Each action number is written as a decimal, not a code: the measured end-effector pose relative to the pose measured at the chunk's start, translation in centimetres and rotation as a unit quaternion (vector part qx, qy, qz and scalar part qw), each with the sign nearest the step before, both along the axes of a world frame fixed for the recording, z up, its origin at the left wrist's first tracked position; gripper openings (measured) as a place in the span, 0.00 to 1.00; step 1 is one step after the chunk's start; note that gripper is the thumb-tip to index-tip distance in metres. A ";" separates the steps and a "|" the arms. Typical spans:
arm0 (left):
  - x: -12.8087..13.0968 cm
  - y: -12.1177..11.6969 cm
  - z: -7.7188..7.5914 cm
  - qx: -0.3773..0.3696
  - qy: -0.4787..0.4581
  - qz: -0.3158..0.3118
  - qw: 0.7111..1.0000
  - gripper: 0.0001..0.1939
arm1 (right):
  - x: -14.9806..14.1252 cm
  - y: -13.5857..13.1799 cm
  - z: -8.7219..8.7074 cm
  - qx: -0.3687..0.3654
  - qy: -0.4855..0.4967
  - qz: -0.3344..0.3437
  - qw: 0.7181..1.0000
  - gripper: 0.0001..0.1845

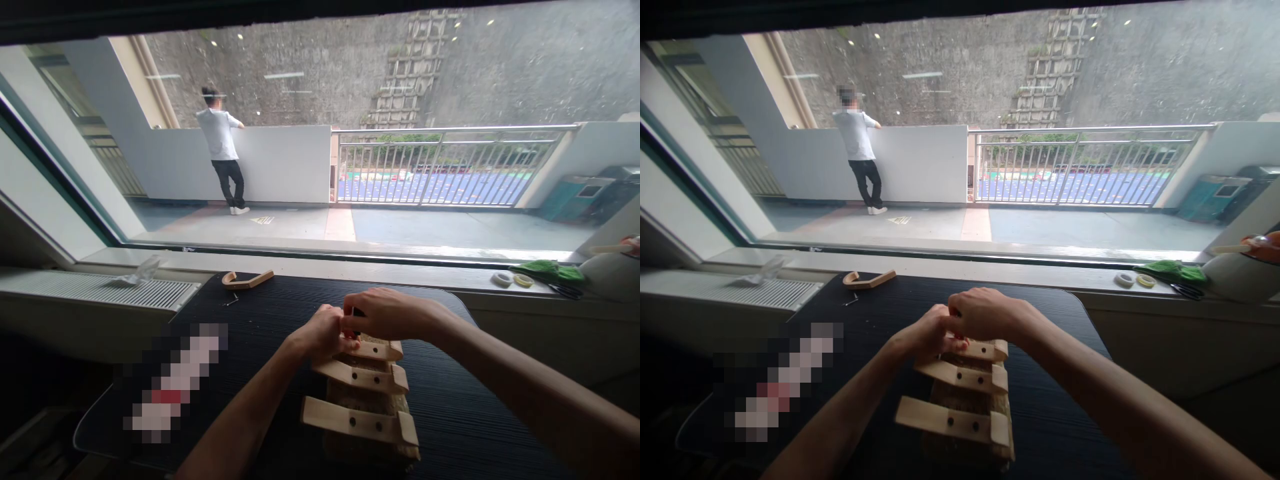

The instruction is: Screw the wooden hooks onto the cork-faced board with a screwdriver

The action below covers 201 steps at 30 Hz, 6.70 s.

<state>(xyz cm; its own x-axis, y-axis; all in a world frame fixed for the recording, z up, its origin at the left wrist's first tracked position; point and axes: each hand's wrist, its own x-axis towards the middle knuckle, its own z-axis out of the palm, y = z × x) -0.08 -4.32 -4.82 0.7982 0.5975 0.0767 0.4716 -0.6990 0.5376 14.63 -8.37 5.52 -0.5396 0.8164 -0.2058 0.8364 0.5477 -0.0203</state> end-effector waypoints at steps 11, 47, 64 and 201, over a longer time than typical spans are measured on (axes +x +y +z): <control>0.1 -0.6 0.8 0.046 0.013 -0.011 0.999 0.12 | 0.2 -0.8 -1.8 0.082 -0.030 0.050 0.995 0.10; -0.1 -0.5 0.6 -0.016 0.008 -0.006 1.000 0.07 | 1.3 -1.1 -2.6 0.147 0.060 0.026 0.987 0.12; -0.3 -0.4 0.2 0.014 -0.003 -0.026 1.000 0.07 | 1.4 -0.4 -2.7 0.171 0.054 0.040 0.983 0.11; -6.3 -4.8 -7.5 0.025 -0.145 0.255 0.956 0.15 | 7.1 -10.5 -9.2 0.128 0.502 -0.367 0.773 0.28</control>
